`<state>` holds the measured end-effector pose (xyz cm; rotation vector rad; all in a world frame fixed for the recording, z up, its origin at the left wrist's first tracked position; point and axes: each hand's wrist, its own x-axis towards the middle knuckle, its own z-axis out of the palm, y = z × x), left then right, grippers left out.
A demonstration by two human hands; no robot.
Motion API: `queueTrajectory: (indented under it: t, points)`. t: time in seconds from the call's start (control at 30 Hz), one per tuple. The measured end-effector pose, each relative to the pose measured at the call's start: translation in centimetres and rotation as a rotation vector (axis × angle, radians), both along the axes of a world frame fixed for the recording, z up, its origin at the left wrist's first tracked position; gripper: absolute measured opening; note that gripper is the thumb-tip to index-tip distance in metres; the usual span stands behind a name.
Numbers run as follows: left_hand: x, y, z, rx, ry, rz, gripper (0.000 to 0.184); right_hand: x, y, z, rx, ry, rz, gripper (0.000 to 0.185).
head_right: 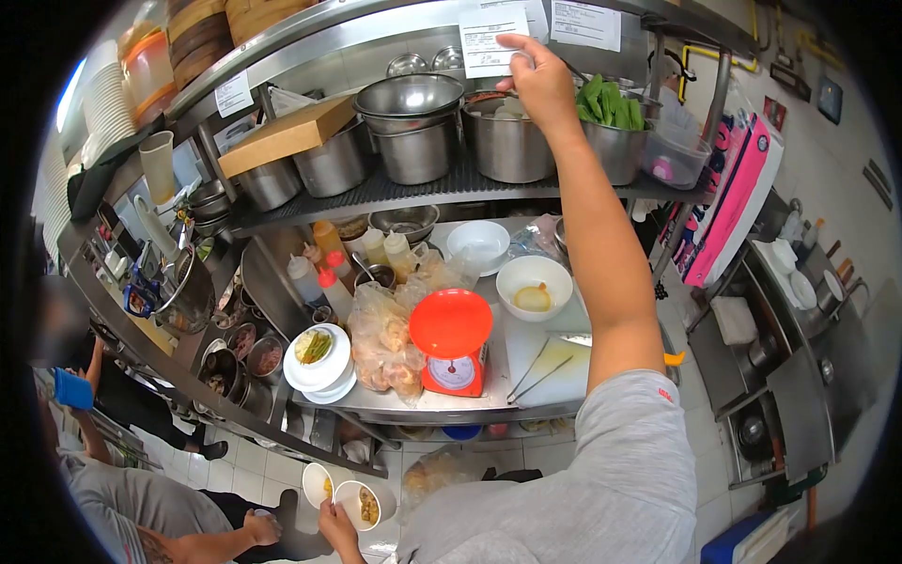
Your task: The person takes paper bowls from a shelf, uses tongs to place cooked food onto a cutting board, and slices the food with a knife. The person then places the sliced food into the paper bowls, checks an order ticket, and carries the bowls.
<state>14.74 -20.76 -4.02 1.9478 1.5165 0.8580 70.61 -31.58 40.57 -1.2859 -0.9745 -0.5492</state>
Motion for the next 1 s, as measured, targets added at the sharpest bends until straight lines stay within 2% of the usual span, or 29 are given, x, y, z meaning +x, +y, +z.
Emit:
queueTrajectory:
  t: [0.33,0.43,0.5,0.53,0.6,0.63,0.73,1.0]
  points:
    - [0.3,-0.2,-0.4,0.026,0.003,-0.007,0.017,0.5,-0.8,1.8,-0.043,0.028,-0.055,0.031]
    - [0.8,-0.3,-0.2,0.080,-0.012,-0.013,0.017,1.0,-1.2,3.6,-0.013,0.056,0.036,0.028]
    - [0.8,0.0,-0.7,0.086,-0.023,-0.018,0.017,2.9,-1.8,5.2,-0.049,0.168,0.236,0.029]
    - [0.8,0.1,-0.7,0.092,-0.035,-0.025,0.017,2.2,-2.1,5.9,-0.050,0.171,0.236,0.029]
    - [1.0,-0.1,-0.3,0.091,-0.027,-0.029,0.017,1.0,-2.6,7.0,0.018,0.242,0.308,0.016]
    - [1.1,-0.1,-0.1,0.092,-0.024,-0.032,0.017,1.6,-2.8,7.4,0.037,0.209,0.337,0.018]
    - [1.5,-0.3,0.0,0.068,-0.042,-0.016,0.016,0.9,-3.3,8.4,0.008,0.283,0.326,0.019]
    - [1.2,0.1,-1.0,0.025,-0.024,-0.038,0.019,0.2,-3.8,8.6,-0.031,0.262,0.275,0.019]
